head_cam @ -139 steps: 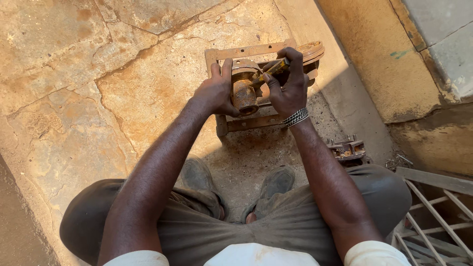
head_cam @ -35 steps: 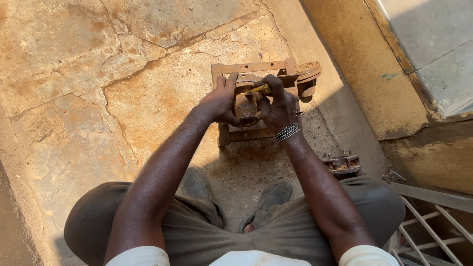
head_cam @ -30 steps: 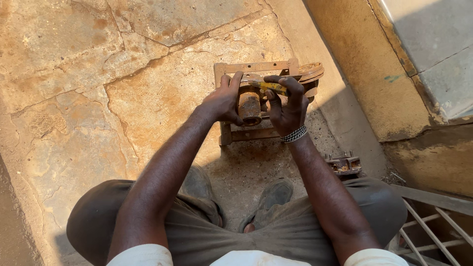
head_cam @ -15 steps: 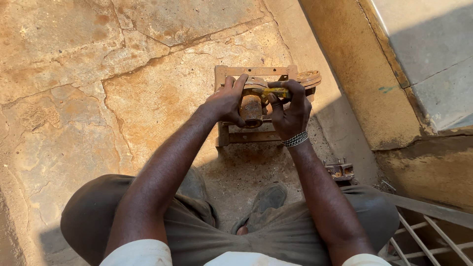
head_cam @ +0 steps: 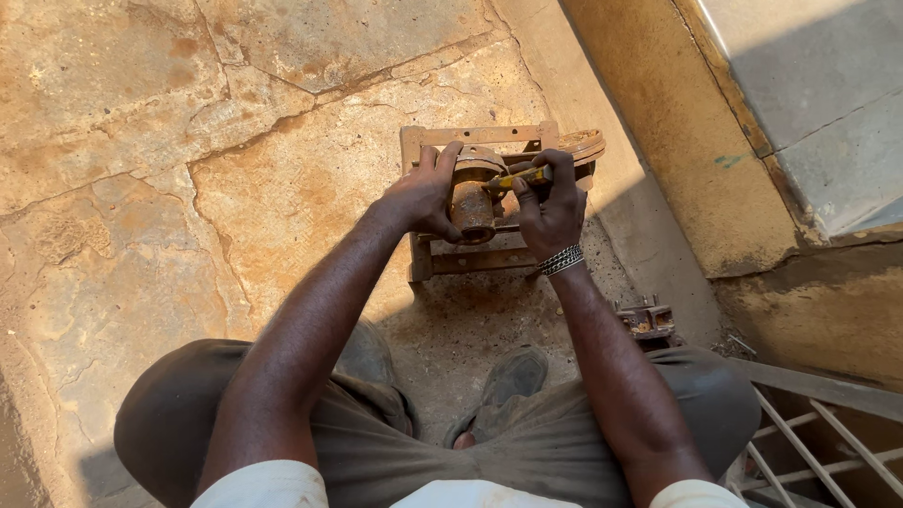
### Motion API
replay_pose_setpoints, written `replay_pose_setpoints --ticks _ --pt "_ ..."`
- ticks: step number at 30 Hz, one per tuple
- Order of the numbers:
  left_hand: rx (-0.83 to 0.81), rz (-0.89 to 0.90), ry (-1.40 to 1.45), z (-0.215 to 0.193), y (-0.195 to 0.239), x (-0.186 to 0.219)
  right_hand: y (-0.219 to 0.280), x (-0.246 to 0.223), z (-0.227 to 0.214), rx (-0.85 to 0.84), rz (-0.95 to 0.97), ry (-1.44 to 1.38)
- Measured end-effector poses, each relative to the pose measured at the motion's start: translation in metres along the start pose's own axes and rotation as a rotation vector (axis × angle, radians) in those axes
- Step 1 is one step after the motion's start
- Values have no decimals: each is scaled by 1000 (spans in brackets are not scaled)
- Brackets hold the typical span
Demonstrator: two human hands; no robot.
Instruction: The person sits on the ground and uses a yellow-handled scraper to remove rust and debris from a cylindrical metal part clamped in a wooden frame. The person repeatedly scrapes the surface of the part, rotating it slightly to access different areas.
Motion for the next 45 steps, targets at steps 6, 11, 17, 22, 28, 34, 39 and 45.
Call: replay_pose_setpoints --ticks 6,11,17,22,28,34,39,45 --pt "-21 -81 -104 3 8 -6 0 11 3 -21 -40 -162" --pt "60 -29 -70 2 6 -9 -12 26 4 0 197 -183" --pt "44 -67 -100 8 4 -11 -9 30 3 -9 131 -240" --pt "-26 -172 -134 8 9 -9 1 33 2 7 91 -396" --pt "-34 -203 -146 -2 10 2 2 23 -1 -57 178 -13" --pt "13 -166 -89 2 8 -3 10 1 6 -40 -90 -142" --pt "61 -131 -89 6 10 -8 10 -7 5 22 -52 -168" --pt "64 -104 -99 10 3 -9 6 -7 5 -49 34 -10"
Point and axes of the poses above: each hand's wrist, its own y-axis away from the middle knuckle, its own z-axis out of the palm, x = y × z, the point moved 3 cm from there along -y, towards the middle knuckle, and after that the axes turned 14 degrees about z, right-handed, at the moved point
